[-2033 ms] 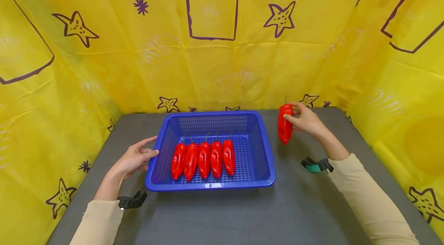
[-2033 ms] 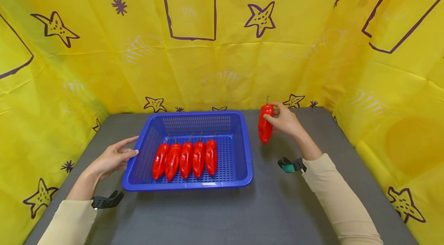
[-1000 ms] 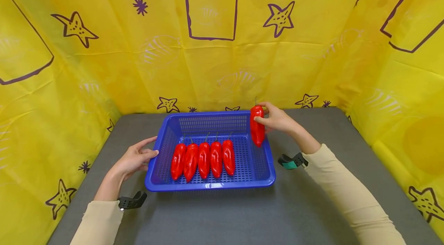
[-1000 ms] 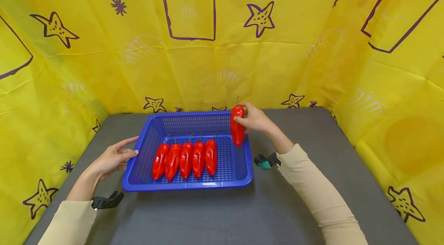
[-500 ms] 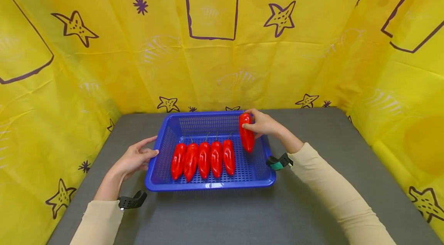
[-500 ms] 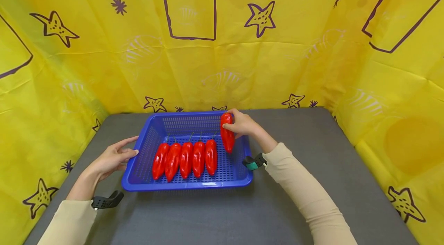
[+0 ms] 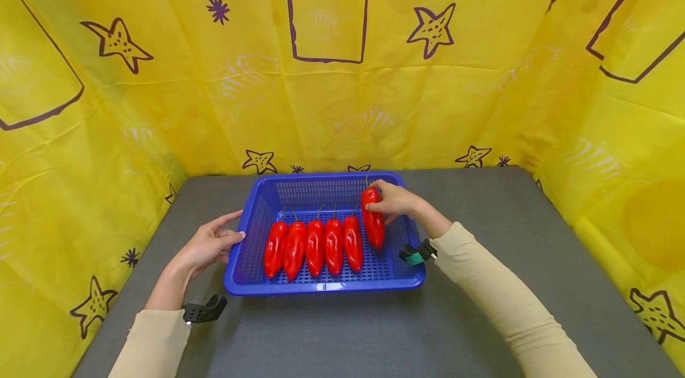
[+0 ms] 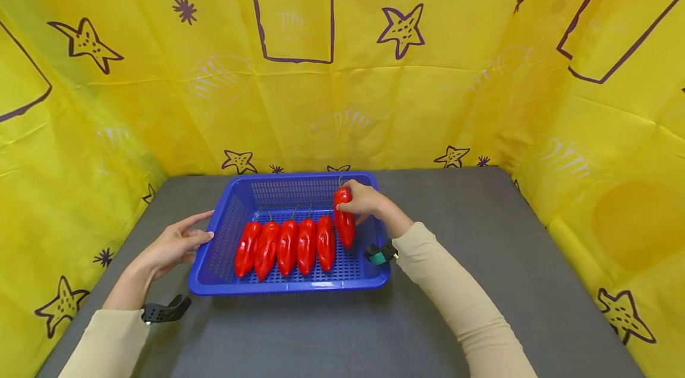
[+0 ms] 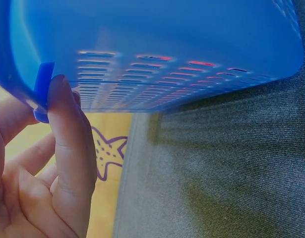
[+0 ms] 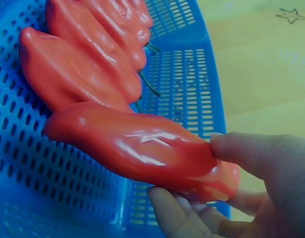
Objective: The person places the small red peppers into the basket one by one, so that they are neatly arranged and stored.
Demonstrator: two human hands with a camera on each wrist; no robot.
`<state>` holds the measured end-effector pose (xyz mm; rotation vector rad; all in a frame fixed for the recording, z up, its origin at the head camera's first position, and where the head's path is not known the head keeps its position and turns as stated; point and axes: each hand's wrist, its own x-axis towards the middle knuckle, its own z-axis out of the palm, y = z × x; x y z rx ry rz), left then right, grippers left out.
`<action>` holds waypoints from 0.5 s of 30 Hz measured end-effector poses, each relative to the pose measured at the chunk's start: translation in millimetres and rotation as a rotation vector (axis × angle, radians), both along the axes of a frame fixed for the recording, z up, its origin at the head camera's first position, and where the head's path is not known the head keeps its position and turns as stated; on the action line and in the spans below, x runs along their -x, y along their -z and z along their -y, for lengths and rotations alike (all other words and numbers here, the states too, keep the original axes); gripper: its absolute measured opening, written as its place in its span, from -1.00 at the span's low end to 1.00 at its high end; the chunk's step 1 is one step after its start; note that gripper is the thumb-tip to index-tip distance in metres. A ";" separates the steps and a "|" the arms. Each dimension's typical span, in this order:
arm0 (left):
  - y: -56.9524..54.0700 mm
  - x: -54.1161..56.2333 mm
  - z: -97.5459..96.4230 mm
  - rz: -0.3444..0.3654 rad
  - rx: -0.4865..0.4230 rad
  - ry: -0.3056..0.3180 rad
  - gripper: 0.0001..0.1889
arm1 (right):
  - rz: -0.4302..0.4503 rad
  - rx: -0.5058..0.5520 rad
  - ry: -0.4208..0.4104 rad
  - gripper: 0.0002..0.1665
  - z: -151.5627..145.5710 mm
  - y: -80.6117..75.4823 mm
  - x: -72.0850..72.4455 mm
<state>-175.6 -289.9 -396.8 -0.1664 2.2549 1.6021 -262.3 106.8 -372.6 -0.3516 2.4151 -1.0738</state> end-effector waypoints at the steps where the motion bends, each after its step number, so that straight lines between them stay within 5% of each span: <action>1: 0.1 0.0 -0.2 0.003 0.002 -0.006 -0.23 | 0.006 -0.004 0.004 -0.31 1.2 0.6 -0.2; 15: -1.1 0.0 -0.9 0.002 0.000 -0.006 -0.23 | 0.063 -0.142 0.011 -0.38 18.8 6.6 -3.8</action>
